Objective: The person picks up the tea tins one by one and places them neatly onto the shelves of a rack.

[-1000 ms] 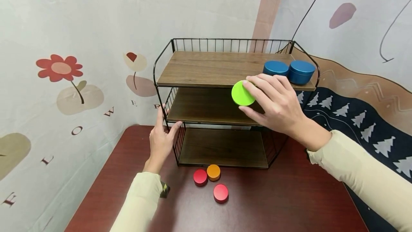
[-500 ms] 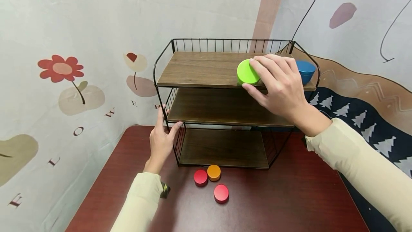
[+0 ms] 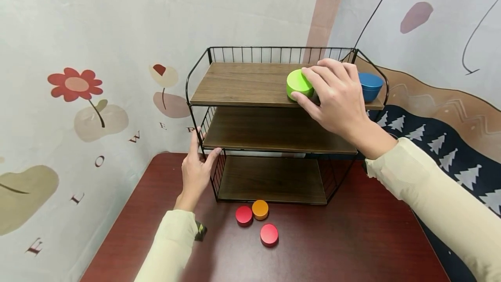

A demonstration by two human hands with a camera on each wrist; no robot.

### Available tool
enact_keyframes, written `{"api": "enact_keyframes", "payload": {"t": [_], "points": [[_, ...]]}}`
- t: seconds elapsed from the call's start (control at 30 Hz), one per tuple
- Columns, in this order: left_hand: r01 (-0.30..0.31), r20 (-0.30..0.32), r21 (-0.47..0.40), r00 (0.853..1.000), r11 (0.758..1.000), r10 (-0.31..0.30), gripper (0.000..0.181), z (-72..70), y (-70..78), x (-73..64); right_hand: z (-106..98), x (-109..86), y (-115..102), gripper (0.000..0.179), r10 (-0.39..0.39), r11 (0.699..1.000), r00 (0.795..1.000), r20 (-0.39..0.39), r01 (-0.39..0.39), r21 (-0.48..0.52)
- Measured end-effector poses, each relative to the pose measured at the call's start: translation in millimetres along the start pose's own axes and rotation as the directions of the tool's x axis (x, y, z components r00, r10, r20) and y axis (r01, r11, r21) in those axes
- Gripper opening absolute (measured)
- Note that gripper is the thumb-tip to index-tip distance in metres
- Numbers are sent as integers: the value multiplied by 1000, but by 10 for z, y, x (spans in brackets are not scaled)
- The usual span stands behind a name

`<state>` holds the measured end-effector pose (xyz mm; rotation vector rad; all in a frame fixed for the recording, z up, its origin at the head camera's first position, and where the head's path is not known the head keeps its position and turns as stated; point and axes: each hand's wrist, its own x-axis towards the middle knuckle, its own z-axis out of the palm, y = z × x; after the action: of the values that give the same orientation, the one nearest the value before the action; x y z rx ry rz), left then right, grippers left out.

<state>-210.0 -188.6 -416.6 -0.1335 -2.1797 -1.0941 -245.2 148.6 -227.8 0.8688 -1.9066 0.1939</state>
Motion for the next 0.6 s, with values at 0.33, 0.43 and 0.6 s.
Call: {"api": "enact_keyframes", "payload": {"t": [0.33, 0.43, 0.6], "points": [[14, 2, -4, 1000, 1000, -14, 82, -10, 21, -3, 12, 3, -6, 49, 74, 997, 994, 78, -75, 3], [14, 1, -3, 1000, 1000, -14, 82, -14, 25, -4, 10, 5, -4, 49, 82, 997, 993, 90, -82, -1], [4, -5, 2, 1000, 1000, -4, 83, -19, 32, -6, -4, 11, -2, 50, 89, 996, 992, 91, -90, 2]]}}
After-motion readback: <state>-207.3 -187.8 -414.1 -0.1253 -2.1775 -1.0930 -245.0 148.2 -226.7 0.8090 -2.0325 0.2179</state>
